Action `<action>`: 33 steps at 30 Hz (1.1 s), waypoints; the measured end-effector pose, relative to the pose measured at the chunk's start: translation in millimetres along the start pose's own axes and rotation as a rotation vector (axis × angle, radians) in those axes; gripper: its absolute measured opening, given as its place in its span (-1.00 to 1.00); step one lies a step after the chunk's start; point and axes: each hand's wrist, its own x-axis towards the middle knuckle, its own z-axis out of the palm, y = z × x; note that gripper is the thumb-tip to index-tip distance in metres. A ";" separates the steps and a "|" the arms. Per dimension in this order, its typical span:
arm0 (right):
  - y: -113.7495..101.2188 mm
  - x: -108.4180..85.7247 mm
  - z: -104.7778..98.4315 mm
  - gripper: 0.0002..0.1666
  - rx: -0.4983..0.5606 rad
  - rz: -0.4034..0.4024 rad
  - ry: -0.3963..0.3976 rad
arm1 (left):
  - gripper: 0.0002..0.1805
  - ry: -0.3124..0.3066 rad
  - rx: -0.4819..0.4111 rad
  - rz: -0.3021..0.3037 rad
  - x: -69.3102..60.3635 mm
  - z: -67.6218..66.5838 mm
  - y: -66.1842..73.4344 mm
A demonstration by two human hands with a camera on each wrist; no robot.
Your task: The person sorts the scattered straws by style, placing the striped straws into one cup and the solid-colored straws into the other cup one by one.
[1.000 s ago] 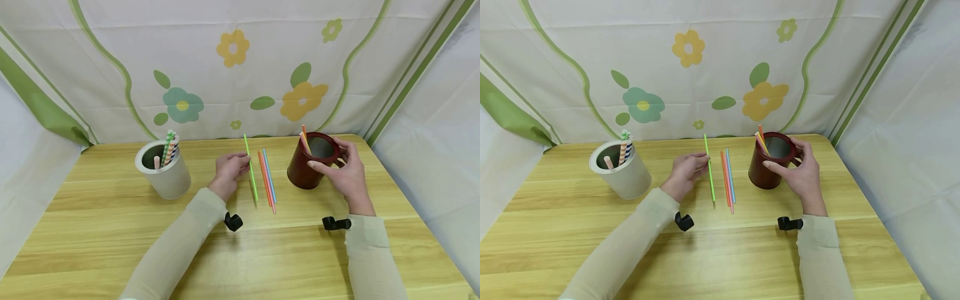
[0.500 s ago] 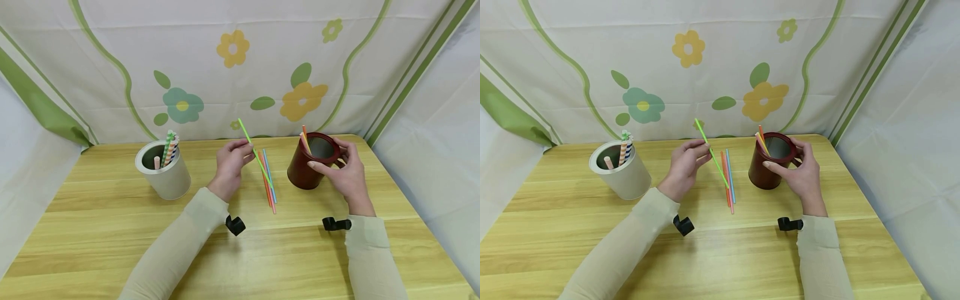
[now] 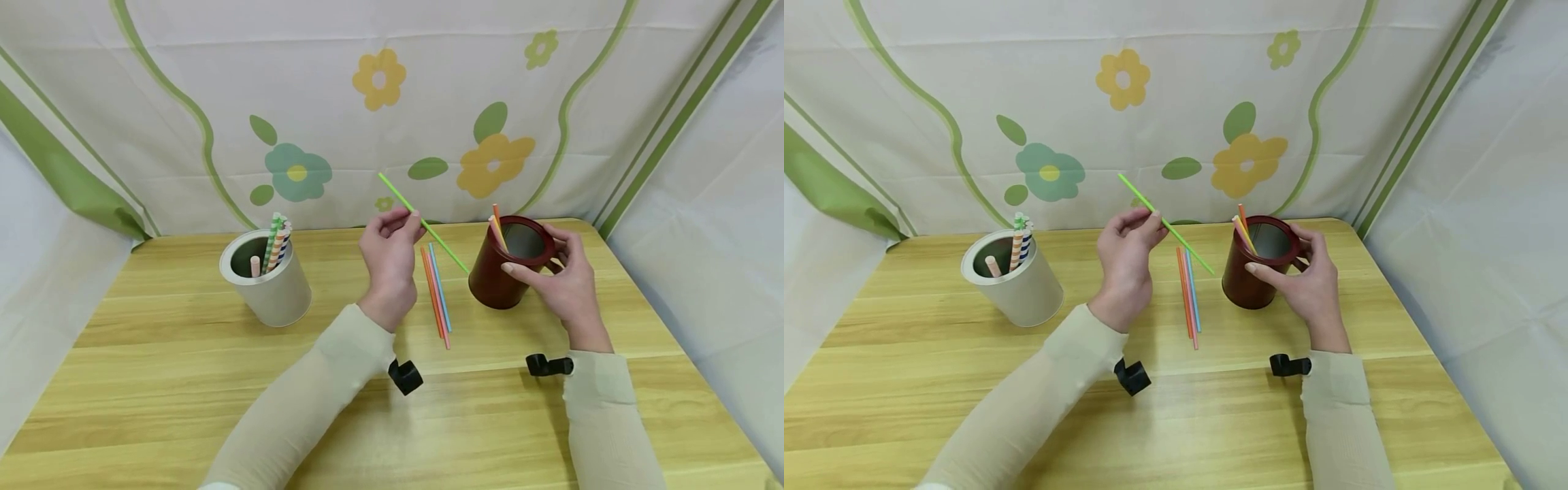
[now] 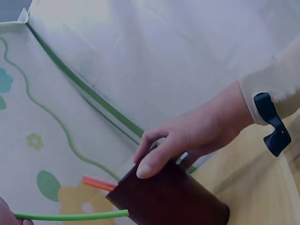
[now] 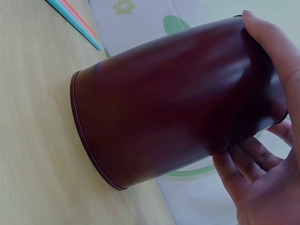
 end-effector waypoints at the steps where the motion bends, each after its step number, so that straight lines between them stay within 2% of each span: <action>1: 0.0 0.0 0.0 0.09 0.000 -0.003 0.000 | -0.84 -0.003 -0.006 0.008 -1.0 3.0 1.0; 10: -0.1 -0.6 -0.7 0.09 -0.003 0.013 0.000 | -0.84 -0.036 -0.048 0.112 -4.9 33.9 3.4; 17: -0.2 0.7 -0.2 0.10 -0.010 0.013 -0.002 | -0.84 -0.083 0.008 0.199 -6.4 49.7 -2.9; 26: -0.7 0.2 0.0 0.09 -0.019 0.000 0.003 | -0.85 -0.107 0.172 0.253 -8.9 55.0 -20.8; 33: -1.1 0.6 0.6 0.08 -0.012 0.002 0.005 | -0.88 -0.201 0.273 0.324 -16.2 52.7 -37.9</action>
